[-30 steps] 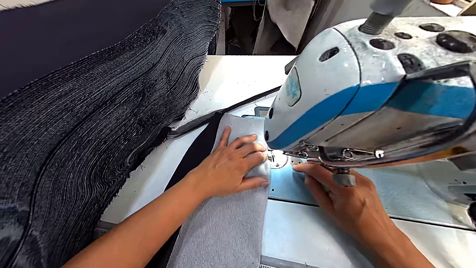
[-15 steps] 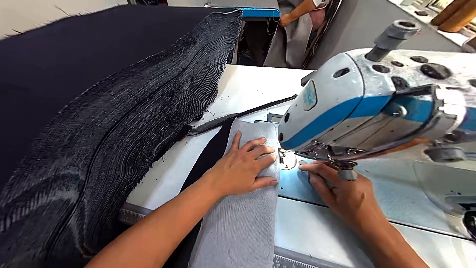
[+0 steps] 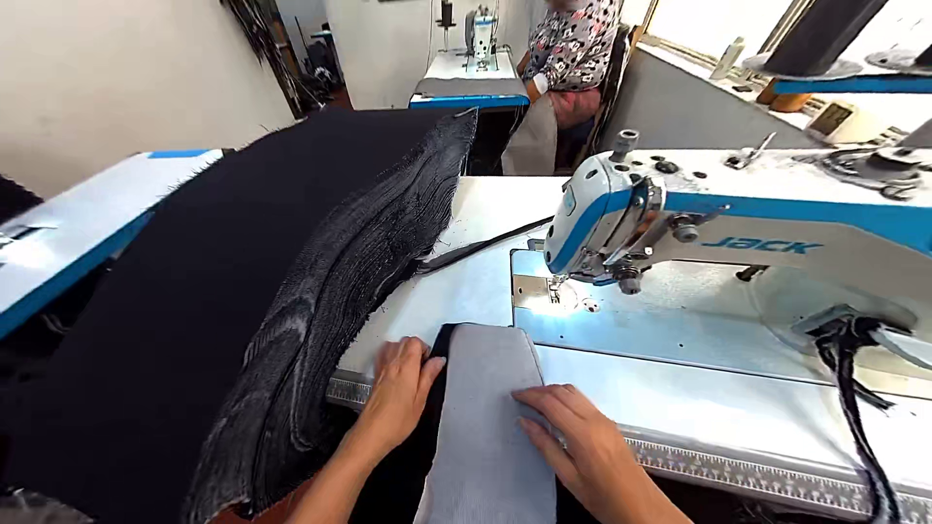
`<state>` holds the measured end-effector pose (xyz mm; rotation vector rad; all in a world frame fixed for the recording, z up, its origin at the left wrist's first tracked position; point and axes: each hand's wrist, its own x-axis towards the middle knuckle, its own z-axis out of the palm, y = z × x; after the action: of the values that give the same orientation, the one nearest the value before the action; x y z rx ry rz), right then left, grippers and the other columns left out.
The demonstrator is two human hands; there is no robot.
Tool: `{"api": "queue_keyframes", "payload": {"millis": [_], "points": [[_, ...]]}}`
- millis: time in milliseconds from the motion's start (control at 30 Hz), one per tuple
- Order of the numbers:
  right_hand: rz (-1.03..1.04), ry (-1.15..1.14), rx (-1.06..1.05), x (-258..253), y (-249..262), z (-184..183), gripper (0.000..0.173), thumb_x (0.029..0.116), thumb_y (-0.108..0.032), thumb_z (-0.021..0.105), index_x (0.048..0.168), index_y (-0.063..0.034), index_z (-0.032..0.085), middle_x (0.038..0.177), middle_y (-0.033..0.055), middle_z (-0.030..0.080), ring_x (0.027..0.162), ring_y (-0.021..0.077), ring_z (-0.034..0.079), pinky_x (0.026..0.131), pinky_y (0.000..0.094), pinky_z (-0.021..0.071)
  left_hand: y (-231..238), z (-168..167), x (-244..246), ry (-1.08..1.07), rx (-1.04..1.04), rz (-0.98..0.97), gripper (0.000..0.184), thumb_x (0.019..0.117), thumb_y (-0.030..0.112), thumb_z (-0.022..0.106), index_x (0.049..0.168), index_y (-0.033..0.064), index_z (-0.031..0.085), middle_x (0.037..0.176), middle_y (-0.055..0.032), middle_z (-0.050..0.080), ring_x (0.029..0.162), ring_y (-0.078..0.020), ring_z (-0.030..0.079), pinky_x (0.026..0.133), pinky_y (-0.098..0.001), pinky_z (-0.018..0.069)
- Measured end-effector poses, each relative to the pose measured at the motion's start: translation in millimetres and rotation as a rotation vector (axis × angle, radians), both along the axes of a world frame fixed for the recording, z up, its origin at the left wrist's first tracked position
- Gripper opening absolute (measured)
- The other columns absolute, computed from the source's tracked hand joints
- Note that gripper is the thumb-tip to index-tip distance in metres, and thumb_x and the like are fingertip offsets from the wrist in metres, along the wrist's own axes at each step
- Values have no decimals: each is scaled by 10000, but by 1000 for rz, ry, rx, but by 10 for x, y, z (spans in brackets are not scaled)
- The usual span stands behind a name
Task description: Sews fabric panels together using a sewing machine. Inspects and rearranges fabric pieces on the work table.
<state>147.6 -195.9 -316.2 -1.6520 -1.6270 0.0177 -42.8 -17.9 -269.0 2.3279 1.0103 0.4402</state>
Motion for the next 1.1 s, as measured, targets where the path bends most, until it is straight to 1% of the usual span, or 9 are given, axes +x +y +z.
{"api": "queue_keyframes", "payload": {"millis": [33, 100, 233, 333, 433, 500, 600, 800, 1100], "points": [[51, 207, -78, -104, 46, 192, 561, 995, -454, 591, 1288, 20, 648, 1165, 135, 719, 921, 177, 722, 726, 310, 606, -71, 110, 29, -162, -67, -10, 331, 1064, 282, 492, 1080, -24, 618, 884, -119, 645, 860, -221, 646, 832, -420, 534], [183, 656, -120, -322, 197, 593, 852, 905, -601, 667, 1448, 28, 477, 1281, 84, 672, 1039, 131, 716, 791, 317, 635, -284, 435, 96, -466, -170, -71, 279, 1068, 268, 475, 1102, 15, 587, 819, -37, 633, 762, -105, 644, 732, -319, 564], [313, 1253, 217, -685, 462, 1290, 274, 1007, -351, 639, 1159, -125, 666, 993, 28, 744, 898, 135, 736, 791, 337, 636, -541, 1156, 39, -697, 169, -96, 195, 1065, 257, 531, 1086, 71, 585, 756, 32, 597, 641, -20, 582, 590, -211, 512], [283, 1434, 355, -585, 470, 1695, 246, 1078, -320, 494, 1103, -170, 687, 961, 20, 758, 870, 114, 742, 764, 323, 637, -219, 1769, -360, -792, 317, 74, 198, 1075, 237, 504, 1150, 57, 541, 879, 37, 594, 753, -17, 591, 700, -238, 535], [233, 1494, 396, -332, 463, 1819, 298, 1098, -290, 439, 1079, -141, 696, 928, 31, 749, 841, 101, 732, 729, 311, 634, 91, 2152, -714, -856, 210, 133, 142, 1070, 222, 515, 1165, 118, 529, 807, 96, 647, 713, 0, 657, 672, -221, 590], [208, 1467, 388, -241, 467, 1796, 310, 1094, -311, 446, 1088, -125, 694, 916, 46, 751, 823, 101, 737, 713, 303, 636, 118, 2181, -831, -802, 162, 44, 174, 1034, 163, 572, 1180, 81, 621, 822, 63, 692, 716, -29, 673, 660, -226, 592], [185, 1355, 419, -147, 442, 1712, 370, 1091, -400, 415, 1091, -164, 700, 933, 12, 748, 846, 76, 732, 729, 279, 632, 83, 2060, -857, -653, 318, -50, 136, 995, 239, 640, 1015, 130, 720, 779, 65, 708, 667, -23, 667, 578, -193, 562], [34, 1156, 560, -123, 259, 1561, 401, 1100, -373, 413, 940, -189, 731, 804, -47, 737, 732, 23, 711, 653, 218, 612, -45, 1693, -867, -700, 417, -17, 270, 1083, 291, 470, 871, 192, 602, 666, 114, 541, 554, 33, 525, 499, -115, 443], [55, 1222, 484, -115, 11, 1249, 484, 1120, -317, 317, 937, -174, 742, 818, -29, 758, 756, 30, 729, 684, 227, 623, 81, 1205, -856, -640, 282, -100, 286, 1082, 311, 455, 877, 188, 611, 660, 104, 575, 573, 26, 571, 520, -128, 479]]}}
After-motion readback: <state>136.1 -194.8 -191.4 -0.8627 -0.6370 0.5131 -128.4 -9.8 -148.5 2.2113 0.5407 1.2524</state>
